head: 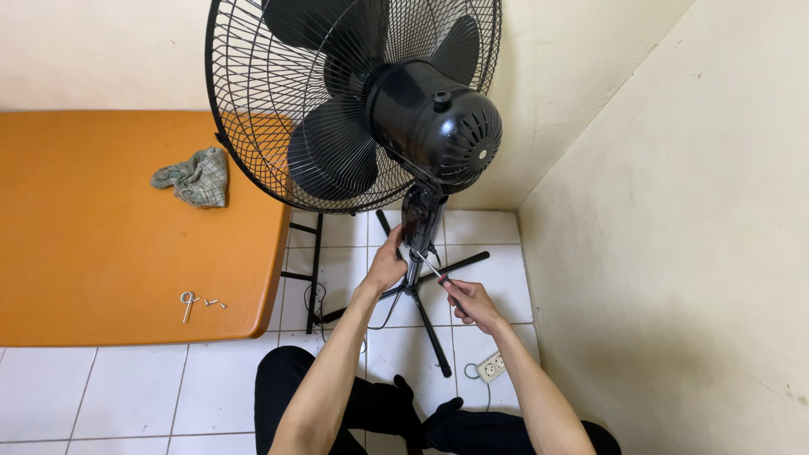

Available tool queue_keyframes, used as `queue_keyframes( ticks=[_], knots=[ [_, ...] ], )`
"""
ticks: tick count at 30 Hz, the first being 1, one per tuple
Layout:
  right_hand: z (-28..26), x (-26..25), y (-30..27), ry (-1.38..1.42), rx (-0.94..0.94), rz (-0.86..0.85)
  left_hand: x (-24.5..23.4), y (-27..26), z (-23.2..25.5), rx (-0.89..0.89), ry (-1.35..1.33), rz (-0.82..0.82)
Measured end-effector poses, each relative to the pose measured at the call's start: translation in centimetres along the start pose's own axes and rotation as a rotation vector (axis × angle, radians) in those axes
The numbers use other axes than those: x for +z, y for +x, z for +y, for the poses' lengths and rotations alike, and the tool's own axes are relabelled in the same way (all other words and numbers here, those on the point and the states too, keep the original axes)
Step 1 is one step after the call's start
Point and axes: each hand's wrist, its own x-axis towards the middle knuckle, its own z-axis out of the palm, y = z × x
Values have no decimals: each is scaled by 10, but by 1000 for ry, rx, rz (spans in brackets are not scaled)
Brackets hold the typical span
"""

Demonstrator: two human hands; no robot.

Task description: The person uses a screwdriver to loosen and remove screws from the neck of a standing electric fan. They then detach the front grille and set it aside, leaving the fan partially disassembled.

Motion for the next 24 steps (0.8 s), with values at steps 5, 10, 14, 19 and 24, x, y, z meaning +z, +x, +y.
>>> queue_keyframes(
  ticks=[5, 10, 14, 19, 24],
  knots=[
    [10, 6, 4, -115, -97, 79, -6, 2, -8, 23, 20, -83],
    [44, 16, -22, -514, -525, 353, -17, -8, -21, -66, 134, -102],
    [54, 14, -44, -382, -404, 427, -25, -19, -18, -46, 155, -56],
    [49, 23, -60, -359, -565, 528, -29, -34, 1, 28, 184, -43],
    [31, 40, -68, -325, -752, 608, -32, -53, 18, 122, 179, -25]
  ],
)
